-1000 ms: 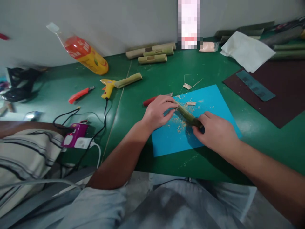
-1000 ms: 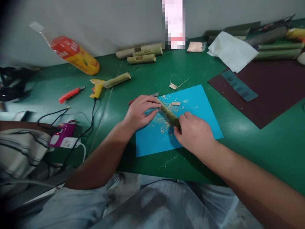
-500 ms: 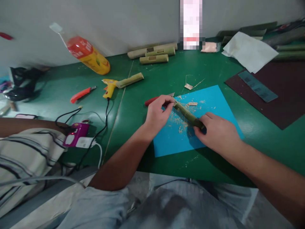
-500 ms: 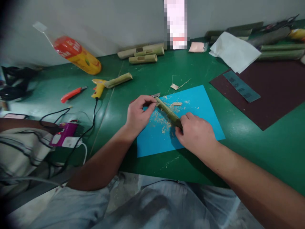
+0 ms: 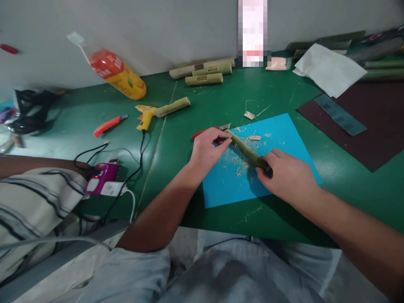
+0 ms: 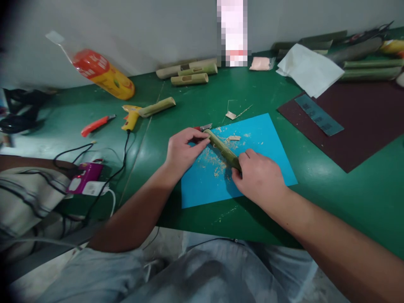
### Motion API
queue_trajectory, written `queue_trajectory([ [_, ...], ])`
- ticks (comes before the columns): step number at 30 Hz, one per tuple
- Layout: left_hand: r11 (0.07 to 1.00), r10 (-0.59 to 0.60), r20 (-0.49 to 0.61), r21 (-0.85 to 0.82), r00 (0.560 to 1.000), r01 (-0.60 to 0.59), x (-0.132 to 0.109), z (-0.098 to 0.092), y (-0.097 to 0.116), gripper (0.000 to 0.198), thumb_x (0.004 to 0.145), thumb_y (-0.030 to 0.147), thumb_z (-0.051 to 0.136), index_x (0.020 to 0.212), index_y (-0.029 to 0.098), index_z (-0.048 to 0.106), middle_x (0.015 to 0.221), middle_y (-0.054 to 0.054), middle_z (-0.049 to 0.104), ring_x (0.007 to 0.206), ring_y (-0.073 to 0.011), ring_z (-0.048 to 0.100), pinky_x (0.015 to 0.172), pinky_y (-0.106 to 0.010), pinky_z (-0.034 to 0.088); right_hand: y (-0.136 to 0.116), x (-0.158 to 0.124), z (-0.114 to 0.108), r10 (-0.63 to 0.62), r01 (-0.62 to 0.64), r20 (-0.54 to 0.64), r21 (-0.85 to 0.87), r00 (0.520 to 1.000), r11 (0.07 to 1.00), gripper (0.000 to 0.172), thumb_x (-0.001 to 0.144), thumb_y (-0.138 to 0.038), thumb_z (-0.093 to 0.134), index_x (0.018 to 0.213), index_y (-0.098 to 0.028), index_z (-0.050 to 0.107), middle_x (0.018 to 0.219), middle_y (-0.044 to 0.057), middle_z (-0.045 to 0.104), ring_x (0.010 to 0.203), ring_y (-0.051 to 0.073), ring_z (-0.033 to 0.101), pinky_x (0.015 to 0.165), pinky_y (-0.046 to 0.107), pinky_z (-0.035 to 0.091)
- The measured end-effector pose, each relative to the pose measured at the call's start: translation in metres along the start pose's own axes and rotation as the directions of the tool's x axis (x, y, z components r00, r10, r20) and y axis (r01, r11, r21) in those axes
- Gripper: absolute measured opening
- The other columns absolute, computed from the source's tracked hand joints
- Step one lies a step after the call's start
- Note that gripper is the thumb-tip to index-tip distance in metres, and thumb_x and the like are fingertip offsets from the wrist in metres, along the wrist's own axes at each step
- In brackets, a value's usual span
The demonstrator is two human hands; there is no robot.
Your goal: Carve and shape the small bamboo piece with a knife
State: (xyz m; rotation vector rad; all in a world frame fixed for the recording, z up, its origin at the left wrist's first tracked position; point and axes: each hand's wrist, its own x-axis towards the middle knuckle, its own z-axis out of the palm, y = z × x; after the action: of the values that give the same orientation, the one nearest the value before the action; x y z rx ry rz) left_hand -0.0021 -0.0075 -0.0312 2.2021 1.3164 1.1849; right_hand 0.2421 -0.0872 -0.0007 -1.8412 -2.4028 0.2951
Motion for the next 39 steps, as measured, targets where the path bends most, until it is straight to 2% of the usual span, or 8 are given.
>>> queue_trajectory([
  [6, 0.996, 0.069, -0.006, 0.05, 0.998, -0.068, -0.001, 0.001, 0.0, 0.008, 0.091, 0.012, 0.079, 0.096, 0.018, 0.08, 0.09, -0.003, 0.08, 0.081, -0.0135, 0.074, 0.077, -0.026, 0.061, -0.002, 0.0, -0.002, 0.003, -0.003, 0.004, 0.0, 1.0, 1.0, 0.021, 0.099, -0.036, 0.058, 0.094, -0.019, 0.068, 0.096, 0.008, 0.07, 0.081, 0.023, 0.064, 0.061, 0.037, 0.026],
  [13, 1.0, -0.006, 0.044, 0.022, 0.999, 0.005, -0.002, -0.002, -0.006, 0.012, 0.089, 0.015, 0.081, 0.1, 0.018, 0.08, 0.092, -0.002, 0.078, 0.075, -0.0125, 0.071, 0.073, -0.026, 0.06, 0.0, -0.001, 0.0, -0.012, 0.012, -0.022, 0.007, 1.0, 1.0, 0.022, 0.1, -0.035, 0.056, 0.093, -0.019, 0.069, 0.096, 0.008, 0.07, 0.08, 0.021, 0.063, 0.061, 0.037, 0.026],
  [17, 0.973, 0.13, 0.038, 0.19, 0.991, -0.134, 0.002, -0.004, -0.01, 0.009, 0.097, 0.022, 0.074, 0.104, 0.021, 0.08, 0.1, -0.005, 0.076, 0.096, -0.0192, 0.071, 0.088, -0.036, 0.061, 0.0, -0.001, 0.0, -0.002, 0.002, -0.011, 0.005, 1.0, 1.0, 0.022, 0.099, -0.037, 0.057, 0.094, -0.019, 0.07, 0.095, 0.008, 0.07, 0.079, 0.021, 0.063, 0.061, 0.036, 0.025],
  [23, 0.889, 0.302, 0.119, 0.324, 0.946, -0.324, 0.008, -0.004, -0.013, 0.016, 0.106, 0.024, 0.063, 0.106, 0.018, 0.077, 0.103, -0.008, 0.077, 0.099, -0.0209, 0.07, 0.092, -0.038, 0.059, -0.001, -0.001, 0.001, 0.001, 0.0, -0.014, 0.007, 1.0, 1.0, 0.022, 0.099, -0.037, 0.057, 0.093, -0.019, 0.069, 0.095, 0.008, 0.07, 0.079, 0.021, 0.063, 0.061, 0.036, 0.027],
  [26, 0.889, 0.304, 0.151, 0.309, 0.941, -0.337, 0.007, -0.007, -0.013, 0.016, 0.105, 0.024, 0.063, 0.11, 0.018, 0.077, 0.106, -0.009, 0.077, 0.103, -0.0222, 0.07, 0.094, -0.039, 0.059, -0.001, -0.001, 0.0, -0.001, 0.001, -0.022, 0.009, 1.0, 1.0, 0.022, 0.099, -0.036, 0.058, 0.093, -0.019, 0.069, 0.094, 0.008, 0.07, 0.078, 0.021, 0.063, 0.061, 0.036, 0.027],
  [31, 0.932, 0.224, 0.258, 0.226, 0.94, -0.285, 0.011, -0.018, -0.02, 0.023, 0.098, 0.024, 0.07, 0.12, 0.022, 0.075, 0.118, -0.01, 0.073, 0.111, -0.0242, 0.069, 0.099, -0.043, 0.058, -0.001, -0.001, -0.001, -0.011, 0.011, -0.023, 0.008, 1.0, 1.0, 0.022, 0.099, -0.036, 0.057, 0.092, -0.019, 0.07, 0.094, 0.008, 0.07, 0.078, 0.021, 0.063, 0.061, 0.036, 0.027],
  [36, 0.966, 0.196, 0.263, 0.112, 0.945, -0.231, 0.02, -0.021, -0.031, 0.019, 0.094, 0.025, 0.075, 0.113, 0.023, 0.077, 0.113, -0.007, 0.072, 0.102, -0.0205, 0.069, 0.092, -0.037, 0.06, 0.001, 0.0, -0.001, -0.011, 0.011, -0.015, -0.004, 1.0, 1.0, 0.022, 0.099, -0.037, 0.057, 0.091, -0.02, 0.069, 0.093, 0.008, 0.07, 0.078, 0.021, 0.063, 0.061, 0.036, 0.027],
  [39, 0.964, 0.217, 0.261, 0.094, 0.94, -0.249, 0.024, -0.021, -0.033, 0.013, 0.096, 0.028, 0.074, 0.107, 0.023, 0.079, 0.108, -0.006, 0.072, 0.097, -0.0192, 0.069, 0.088, -0.036, 0.059, 0.002, 0.0, 0.0, -0.02, 0.02, -0.033, -0.004, 0.999, 1.0, 0.022, 0.099, -0.036, 0.056, 0.093, -0.019, 0.07, 0.096, 0.008, 0.07, 0.082, 0.022, 0.064, 0.062, 0.037, 0.029],
])
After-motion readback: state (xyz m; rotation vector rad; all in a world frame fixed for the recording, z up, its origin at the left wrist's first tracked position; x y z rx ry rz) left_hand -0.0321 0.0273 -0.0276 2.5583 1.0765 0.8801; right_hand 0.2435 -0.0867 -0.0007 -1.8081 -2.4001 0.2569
